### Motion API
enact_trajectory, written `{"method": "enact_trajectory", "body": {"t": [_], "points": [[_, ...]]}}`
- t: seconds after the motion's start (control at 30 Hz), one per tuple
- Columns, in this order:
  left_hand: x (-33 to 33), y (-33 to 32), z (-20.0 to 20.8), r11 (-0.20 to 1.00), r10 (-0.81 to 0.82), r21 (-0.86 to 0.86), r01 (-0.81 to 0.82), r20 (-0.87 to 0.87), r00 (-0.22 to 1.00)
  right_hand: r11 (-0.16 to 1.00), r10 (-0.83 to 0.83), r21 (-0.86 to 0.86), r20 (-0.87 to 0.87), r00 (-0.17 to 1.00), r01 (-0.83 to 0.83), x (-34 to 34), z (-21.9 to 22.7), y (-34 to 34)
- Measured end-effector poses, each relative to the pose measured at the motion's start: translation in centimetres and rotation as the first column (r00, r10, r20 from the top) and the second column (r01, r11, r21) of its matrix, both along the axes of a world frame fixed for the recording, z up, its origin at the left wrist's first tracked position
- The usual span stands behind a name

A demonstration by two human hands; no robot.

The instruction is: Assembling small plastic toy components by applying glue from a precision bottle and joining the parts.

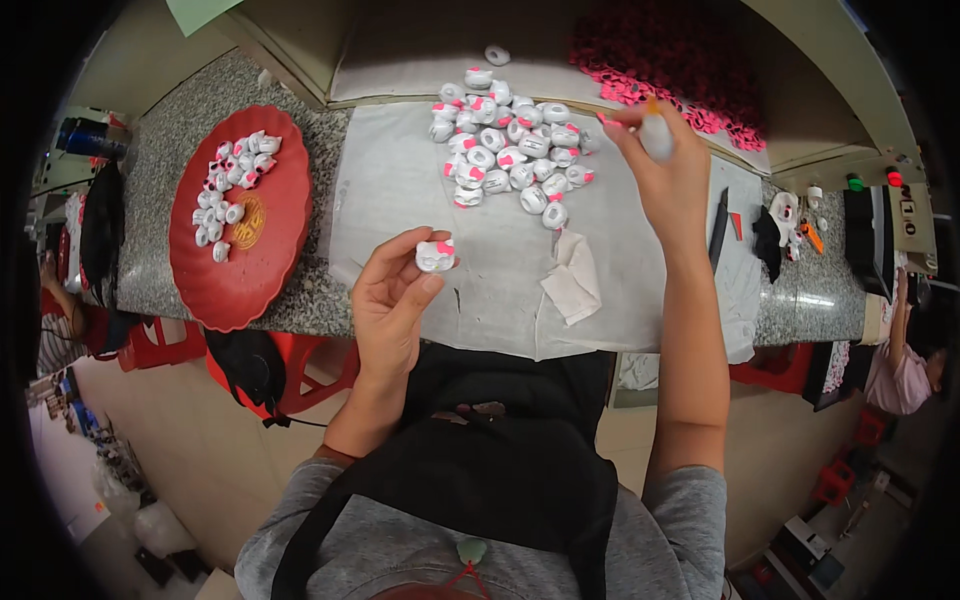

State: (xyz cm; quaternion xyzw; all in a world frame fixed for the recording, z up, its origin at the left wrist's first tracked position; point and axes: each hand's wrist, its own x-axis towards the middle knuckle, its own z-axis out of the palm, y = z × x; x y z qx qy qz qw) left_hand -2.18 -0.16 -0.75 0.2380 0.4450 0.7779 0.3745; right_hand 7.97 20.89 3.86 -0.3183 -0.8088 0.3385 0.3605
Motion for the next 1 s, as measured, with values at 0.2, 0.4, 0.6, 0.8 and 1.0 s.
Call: {"method": "enact_trajectory", "body": {"t": [0.2,0.4,0.6,0.8,1.0], "points": [[0.9,0.4,0.2,0.999,-0.046,-0.005,0.046,-0.064,0.997,0.733,0.148,-0.579,-0.379,0.914,-0.359,2.7,-0.3,-8.1],[2.1,0.5,-0.1,0.998,-0.024,-0.064,0.007,-0.268,0.963,0.601,0.176,-0.683,-0.394,0.902,-0.415,2.7,-1.3,-10.9],[2.6,0.9,0.2,0.996,0.030,-0.056,-0.071,-0.534,0.845,0.606,0.127,-0.679,-0.432,0.893,-0.415,3.0,-1.6,-11.3],[2.4,0.6,-0.1,0.998,-0.002,-0.053,-0.033,-0.559,0.829,0.641,0.108,-0.662,-0.423,0.900,-0.388,3.2,-2.0,-11.4],[2.1,0.3,0.1,0.996,-0.079,0.007,0.092,-0.455,0.887,0.653,0.109,-0.653,-0.420,0.901,-0.383,3.0,-2.0,-11.8]]}}
